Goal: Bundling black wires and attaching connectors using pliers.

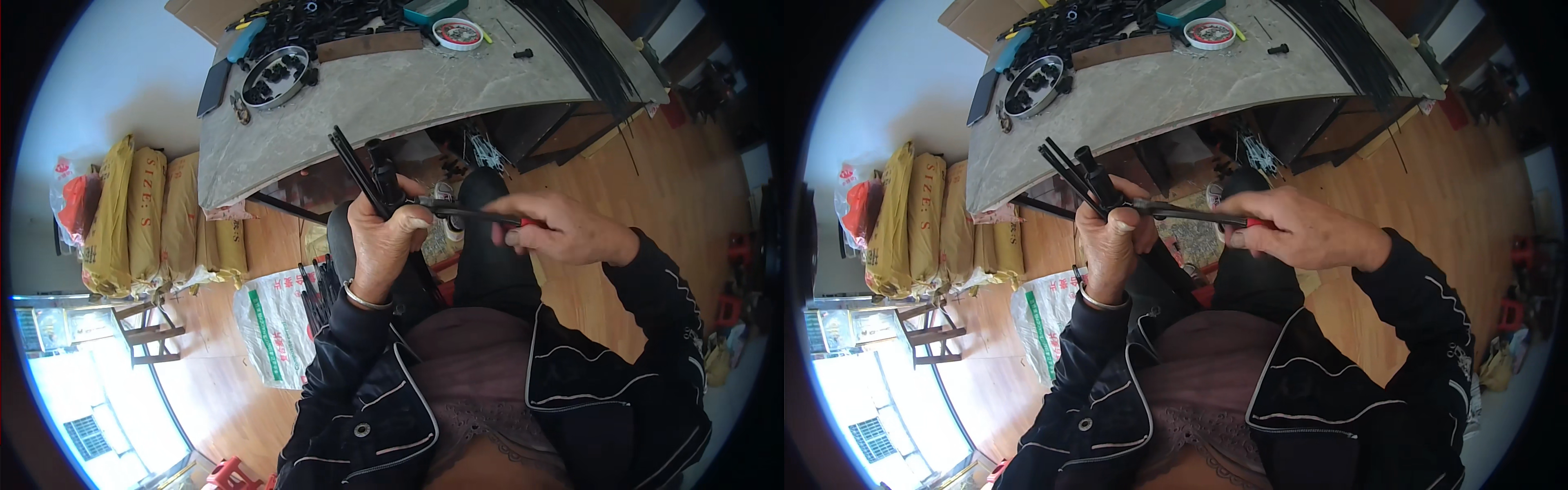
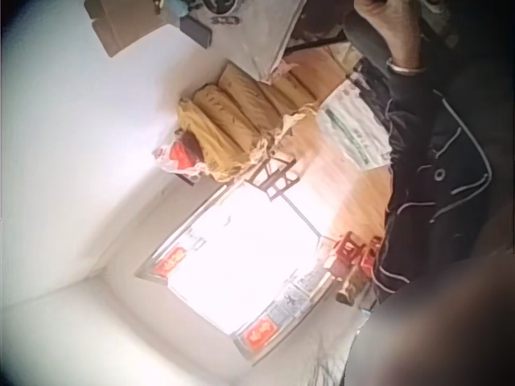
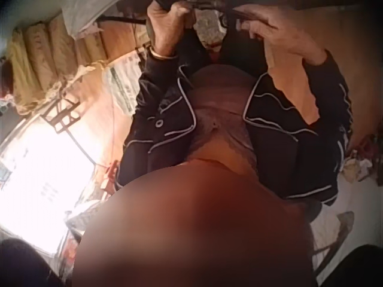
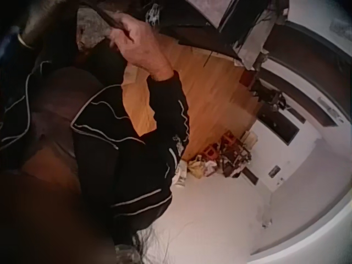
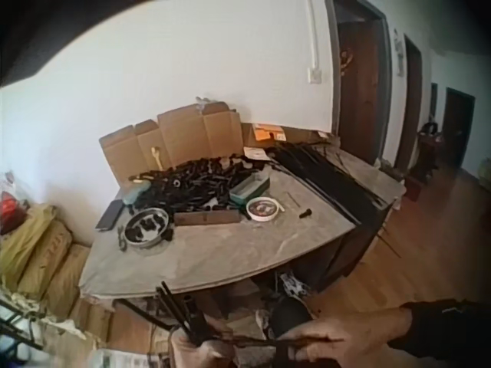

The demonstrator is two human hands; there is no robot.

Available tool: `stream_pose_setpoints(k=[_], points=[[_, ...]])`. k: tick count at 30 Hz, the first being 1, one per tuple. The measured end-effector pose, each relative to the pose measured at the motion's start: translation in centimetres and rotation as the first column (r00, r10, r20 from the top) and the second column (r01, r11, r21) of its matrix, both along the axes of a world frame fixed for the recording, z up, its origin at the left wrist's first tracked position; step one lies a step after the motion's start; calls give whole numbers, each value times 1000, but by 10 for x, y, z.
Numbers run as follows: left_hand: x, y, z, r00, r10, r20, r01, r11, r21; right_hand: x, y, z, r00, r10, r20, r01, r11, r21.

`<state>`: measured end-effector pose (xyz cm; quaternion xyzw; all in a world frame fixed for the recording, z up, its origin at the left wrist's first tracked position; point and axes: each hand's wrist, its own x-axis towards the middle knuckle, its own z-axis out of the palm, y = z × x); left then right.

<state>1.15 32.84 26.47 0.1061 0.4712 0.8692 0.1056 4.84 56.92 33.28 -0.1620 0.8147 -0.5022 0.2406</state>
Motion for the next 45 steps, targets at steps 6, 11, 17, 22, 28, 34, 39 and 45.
stream_pose_setpoints(k=[6, 11, 17, 22, 28, 34, 39, 45], points=[[1, 4, 7, 990, 17, -140, -50, 970, -237, 27, -11, -32, 647, 175, 742, 241, 876, -417], [3, 6, 6, 992, 47, -120, -73, 971, -227, 21, -11, -43, 304, 695, 652, 376, 541, -752], [-7, -2, -2, 992, 40, -118, -64, 976, -209, 9, -19, -13, 907, 3, -422, 55, 991, 125], [-7, -3, 0, 990, 37, -138, -63, 980, -188, 30, -36, -17, 780, 68, 622, 185, 925, -333], [-11, -5, 5, 963, -239, -123, 219, 963, -159, 66, -56, -71, 235, 878, 416, 698, 145, -701], [-15, -10, 2, 963, -255, -82, 239, 957, -163, 50, -46, -48, 234, 804, 547, 623, 308, -719], [-15, -12, 4, 966, -243, -83, 234, 967, -103, 35, -47, -8, 759, 182, 626, 179, 865, -469], [-19, -11, 2, 966, -241, -96, 233, 968, -90, 36, -49, 0, 716, 196, 670, 260, 815, -517]])
